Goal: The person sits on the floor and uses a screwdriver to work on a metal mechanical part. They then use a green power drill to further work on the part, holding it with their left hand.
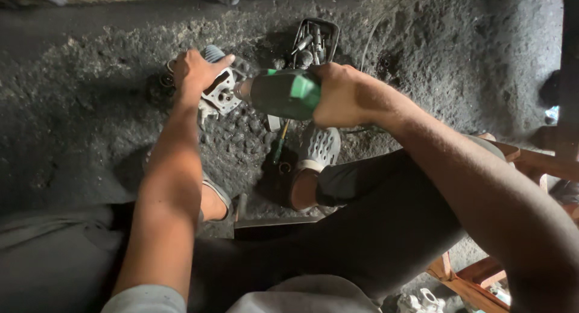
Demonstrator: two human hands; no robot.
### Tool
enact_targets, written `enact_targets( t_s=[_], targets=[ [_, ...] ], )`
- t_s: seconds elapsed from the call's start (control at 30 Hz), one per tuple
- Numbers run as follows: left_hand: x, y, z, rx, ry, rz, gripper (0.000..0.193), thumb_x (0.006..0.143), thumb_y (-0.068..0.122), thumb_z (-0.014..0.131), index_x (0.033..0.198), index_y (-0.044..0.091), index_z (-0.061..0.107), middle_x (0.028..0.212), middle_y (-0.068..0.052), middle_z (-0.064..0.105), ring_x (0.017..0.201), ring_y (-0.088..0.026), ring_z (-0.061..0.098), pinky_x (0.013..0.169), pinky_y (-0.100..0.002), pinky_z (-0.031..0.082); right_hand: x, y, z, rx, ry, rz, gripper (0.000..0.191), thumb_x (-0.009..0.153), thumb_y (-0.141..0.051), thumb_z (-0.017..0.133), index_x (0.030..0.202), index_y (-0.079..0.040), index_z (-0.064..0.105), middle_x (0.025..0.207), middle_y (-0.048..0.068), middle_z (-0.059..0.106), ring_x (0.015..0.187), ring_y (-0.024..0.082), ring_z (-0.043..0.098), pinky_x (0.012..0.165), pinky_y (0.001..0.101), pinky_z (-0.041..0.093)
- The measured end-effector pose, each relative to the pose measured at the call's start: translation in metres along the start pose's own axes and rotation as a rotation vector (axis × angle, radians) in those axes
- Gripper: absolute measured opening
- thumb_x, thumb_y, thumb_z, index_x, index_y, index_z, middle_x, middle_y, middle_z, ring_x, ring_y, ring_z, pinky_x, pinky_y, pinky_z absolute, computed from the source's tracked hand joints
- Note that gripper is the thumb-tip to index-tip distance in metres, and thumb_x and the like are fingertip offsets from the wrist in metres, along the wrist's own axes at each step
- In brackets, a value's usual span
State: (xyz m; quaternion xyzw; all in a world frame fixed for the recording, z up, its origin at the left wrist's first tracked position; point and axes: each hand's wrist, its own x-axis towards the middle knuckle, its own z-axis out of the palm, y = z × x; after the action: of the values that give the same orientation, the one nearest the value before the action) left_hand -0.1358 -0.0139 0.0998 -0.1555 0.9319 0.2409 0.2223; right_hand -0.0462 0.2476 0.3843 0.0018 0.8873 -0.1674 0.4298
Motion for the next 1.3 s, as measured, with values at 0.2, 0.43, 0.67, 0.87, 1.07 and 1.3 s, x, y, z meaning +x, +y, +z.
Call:
enact_targets(
  t_s=[0.2, 0.43, 0.67, 0.87, 1.07, 1.3],
  targets=[
    [-0.001, -0.006, 0.002, 0.043, 0.110, 0.076, 0.098, 0.068, 0.082, 0.080, 0.112, -0.005, 0.069, 0.116, -0.030, 0.068, 0.108, -0.043, 0.067, 0.092, -0.049, 0.054, 0.018, 0.055, 0.008, 0.332, -0.068, 0.178, 0.030, 0.075, -0.012, 0.076, 0.100, 0.005, 0.078, 0.089, 0.020, 0.079, 0.079, 0.030, 0.069, 0.073, 0.0464, 0.055],
    [-0.001, -0.008, -0.001, -0.006, 0.157, 0.124, 0.098, 0.067, 0.080, 0.083, 0.111, -0.006, 0.069, 0.117, -0.033, 0.067, 0.109, -0.045, 0.067, 0.093, -0.049, 0.054, -0.030, 0.058, 0.015, 0.728, 0.064, 0.216, 0.025, 0.077, -0.013, 0.073, 0.095, 0.004, 0.078, 0.092, 0.014, 0.073, 0.080, 0.025, 0.071, 0.077, 0.0400, 0.058],
    [0.008, -0.016, -0.006, -0.016, 0.207, 0.164, 0.093, 0.071, 0.080, 0.083, 0.101, -0.008, 0.073, 0.107, -0.035, 0.070, 0.100, -0.046, 0.070, 0.085, -0.050, 0.057, -0.067, 0.048, 0.026, 0.728, 0.142, 0.111, 0.056, 0.062, -0.004, 0.075, 0.117, 0.004, 0.065, 0.087, 0.016, 0.076, 0.078, 0.027, 0.072, 0.076, 0.0417, 0.059],
    [0.015, -0.019, -0.017, -0.072, 0.096, 0.047, 0.092, 0.070, 0.079, 0.078, 0.101, -0.007, 0.071, 0.104, -0.030, 0.073, 0.096, -0.042, 0.075, 0.079, -0.050, 0.061, -0.049, 0.038, 0.035, 0.732, 0.131, -0.048, 0.066, 0.061, -0.004, 0.075, 0.126, 0.000, 0.062, 0.095, 0.013, 0.077, 0.083, 0.022, 0.074, 0.082, 0.0381, 0.060],
    [0.032, -0.033, -0.018, -0.085, 0.082, 0.107, 0.103, 0.070, 0.083, 0.081, 0.112, -0.011, 0.068, 0.114, -0.036, 0.067, 0.106, -0.046, 0.068, 0.088, -0.050, 0.056, -0.003, 0.036, 0.053, 0.694, 0.082, -0.181, 0.064, 0.060, -0.003, 0.074, 0.123, 0.000, 0.062, 0.099, 0.011, 0.076, 0.088, 0.021, 0.073, 0.082, 0.0373, 0.061],
    [0.038, -0.043, -0.015, -0.082, 0.032, 0.112, 0.107, 0.069, 0.084, 0.080, 0.119, -0.010, 0.067, 0.124, -0.035, 0.064, 0.116, -0.046, 0.064, 0.099, -0.050, 0.052, 0.000, 0.018, 0.055, 0.004, 0.264, -0.215, 0.084, 0.062, -0.008, 0.073, 0.142, 0.005, 0.050, 0.098, 0.025, 0.074, 0.088, 0.031, 0.073, 0.082, 0.0412, 0.059]
  ],
)
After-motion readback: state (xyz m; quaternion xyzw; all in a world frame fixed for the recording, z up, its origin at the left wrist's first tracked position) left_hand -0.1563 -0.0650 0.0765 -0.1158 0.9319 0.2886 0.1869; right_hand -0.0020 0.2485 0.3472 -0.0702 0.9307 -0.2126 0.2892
